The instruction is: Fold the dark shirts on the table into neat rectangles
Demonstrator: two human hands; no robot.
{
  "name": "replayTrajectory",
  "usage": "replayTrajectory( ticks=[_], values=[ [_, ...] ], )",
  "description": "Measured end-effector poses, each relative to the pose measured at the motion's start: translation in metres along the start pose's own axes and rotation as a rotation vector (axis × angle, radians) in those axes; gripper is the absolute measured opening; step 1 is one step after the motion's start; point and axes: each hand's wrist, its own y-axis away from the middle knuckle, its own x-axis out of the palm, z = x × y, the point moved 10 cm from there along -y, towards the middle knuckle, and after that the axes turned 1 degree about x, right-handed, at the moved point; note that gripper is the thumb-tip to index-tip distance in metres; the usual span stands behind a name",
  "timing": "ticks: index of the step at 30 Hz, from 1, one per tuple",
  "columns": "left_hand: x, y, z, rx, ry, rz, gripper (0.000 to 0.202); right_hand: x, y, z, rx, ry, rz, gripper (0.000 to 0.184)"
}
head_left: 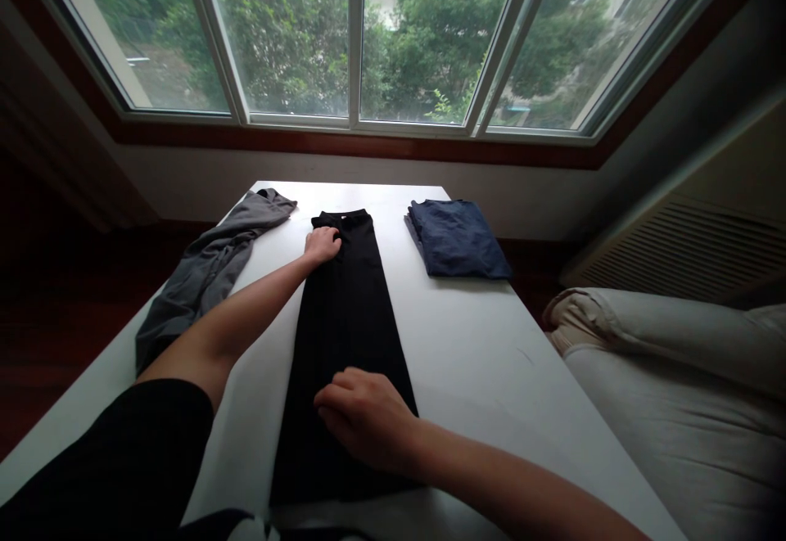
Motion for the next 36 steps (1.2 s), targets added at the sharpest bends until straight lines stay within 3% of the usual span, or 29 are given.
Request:
replayTrajectory(
  ticks=[2, 4, 6, 9, 14, 17, 19, 21, 24, 27, 31, 34, 36],
  values=[
    [0.004, 0.026, -0.008, 0.06, -0.066, 0.028, 0.047, 0.002, -0.004, -0.006, -0.048, 0.142, -0.045, 0.043],
    [0.013, 0.055, -0.012, 0.097, -0.112, 0.061, 0.059, 0.013, -0.005, -0.012, -0.096, 0.21, -0.003, 0.064],
    [0.02, 0.078, -0.014, 0.157, -0.141, 0.078, 0.07, 0.024, -0.002, -0.017, -0.109, 0.226, 0.05, 0.072],
    [0.023, 0.093, -0.012, 0.219, -0.156, 0.1, 0.076, 0.032, 0.004, -0.013, -0.128, 0.225, 0.097, 0.073],
    [0.019, 0.081, -0.003, 0.149, -0.175, 0.156, 0.076, 0.041, 0.015, 0.014, -0.263, 0.193, 0.178, 0.066],
    [0.007, 0.089, -0.01, 0.163, -0.142, 0.088, 0.071, 0.039, 0.026, 0.019, -0.35, 0.159, 0.179, 0.054],
    [-0.002, 0.107, -0.017, 0.212, -0.104, 0.039, 0.065, 0.028, 0.034, 0.006, -0.353, 0.148, 0.106, 0.039],
    [-0.009, 0.134, -0.023, 0.285, -0.063, 0.039, 0.061, 0.009, 0.044, -0.019, -0.307, 0.154, 0.003, 0.029],
    [-0.015, 0.187, -0.033, 0.428, 0.003, 0.121, 0.058, -0.023, 0.065, -0.064, -0.172, 0.207, -0.107, 0.035],
    [-0.025, 0.248, -0.043, 0.537, 0.071, 0.227, 0.06, -0.036, 0.087, -0.085, -0.093, 0.261, -0.064, 0.046],
    [-0.049, 0.334, -0.072, 0.747, 0.177, 0.393, 0.079, -0.021, 0.101, -0.072, -0.143, 0.321, 0.031, 0.077],
    [-0.065, 0.388, -0.089, 0.892, 0.228, 0.526, 0.089, -0.002, 0.097, -0.055, -0.225, 0.344, 0.028, 0.073],
    [-0.076, 0.408, -0.088, 0.907, 0.251, 0.553, 0.09, 0.005, 0.092, -0.049, -0.268, 0.353, 0.007, 0.065]
  ],
)
